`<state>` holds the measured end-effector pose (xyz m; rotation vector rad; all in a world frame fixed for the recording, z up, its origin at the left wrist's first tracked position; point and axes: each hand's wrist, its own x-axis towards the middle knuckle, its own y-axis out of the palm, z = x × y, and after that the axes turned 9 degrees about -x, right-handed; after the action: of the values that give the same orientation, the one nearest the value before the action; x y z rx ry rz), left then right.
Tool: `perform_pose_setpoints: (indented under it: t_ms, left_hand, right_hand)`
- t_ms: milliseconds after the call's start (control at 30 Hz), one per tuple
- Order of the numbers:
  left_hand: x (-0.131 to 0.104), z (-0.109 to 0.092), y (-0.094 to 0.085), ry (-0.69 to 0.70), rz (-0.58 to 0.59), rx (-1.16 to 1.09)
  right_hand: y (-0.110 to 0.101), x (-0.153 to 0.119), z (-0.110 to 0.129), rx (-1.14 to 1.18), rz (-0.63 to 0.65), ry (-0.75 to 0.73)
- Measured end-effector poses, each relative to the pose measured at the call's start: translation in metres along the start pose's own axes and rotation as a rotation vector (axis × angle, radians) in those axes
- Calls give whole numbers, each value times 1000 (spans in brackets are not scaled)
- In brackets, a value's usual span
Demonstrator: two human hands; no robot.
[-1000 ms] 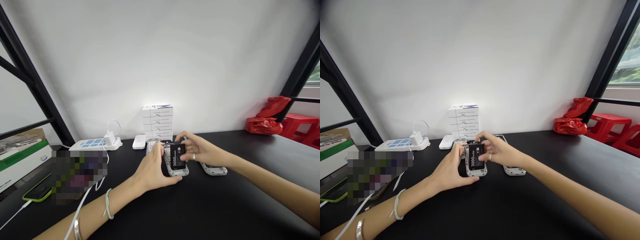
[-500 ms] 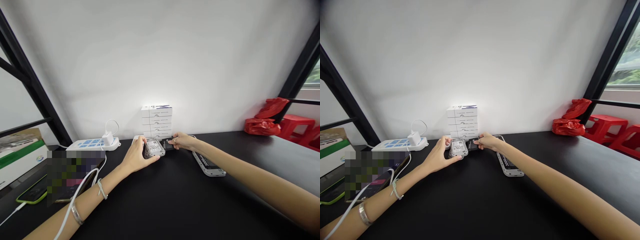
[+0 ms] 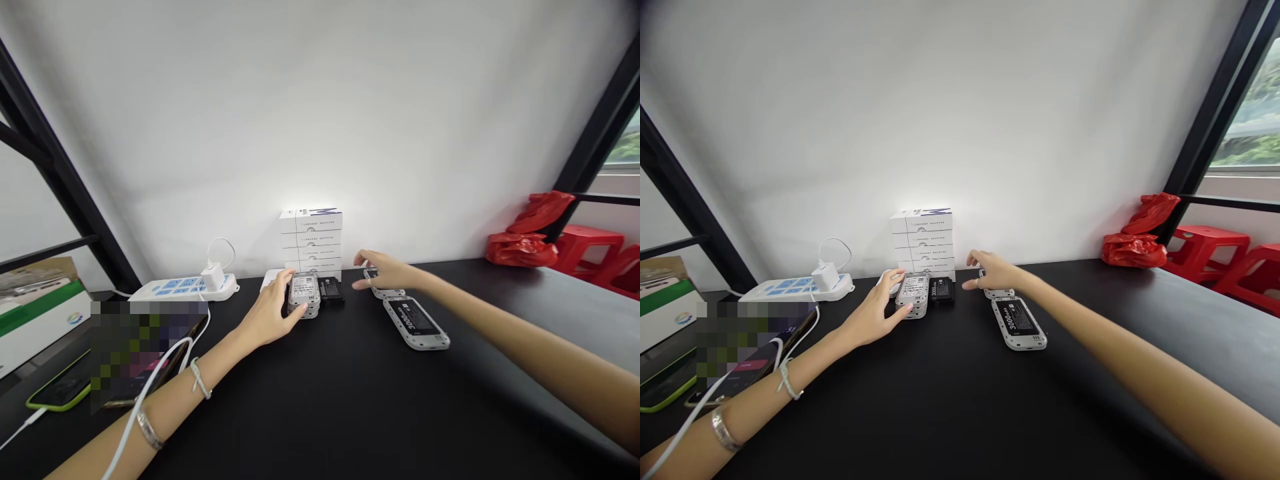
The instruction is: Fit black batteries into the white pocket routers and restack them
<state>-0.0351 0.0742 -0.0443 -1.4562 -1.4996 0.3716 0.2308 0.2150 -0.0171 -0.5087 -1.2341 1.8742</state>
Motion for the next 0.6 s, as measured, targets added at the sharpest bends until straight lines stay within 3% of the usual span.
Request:
perform_pose_setpoints:
  t_ms: [100,200,400,533,600]
  left_hand:
    - [0,-5,1,50,-86,117]
    - [-1,-14,3,99,-159,177]
    - [-5,-30,6,261,-195,187]
    - [-9,-47,10,384,-227,170]
    - [-13,-60,15,339,-174,94]
  right_hand:
    - [-25,-9,-24,-114,165,31]
    - [-27,-12,-43,-207,273,31]
    - [-6,-9,-45,-273,93,-35]
    - [-15,-16,-24,-296,-25,-88]
    - [-19,-26,-7,-302,-56,-122]
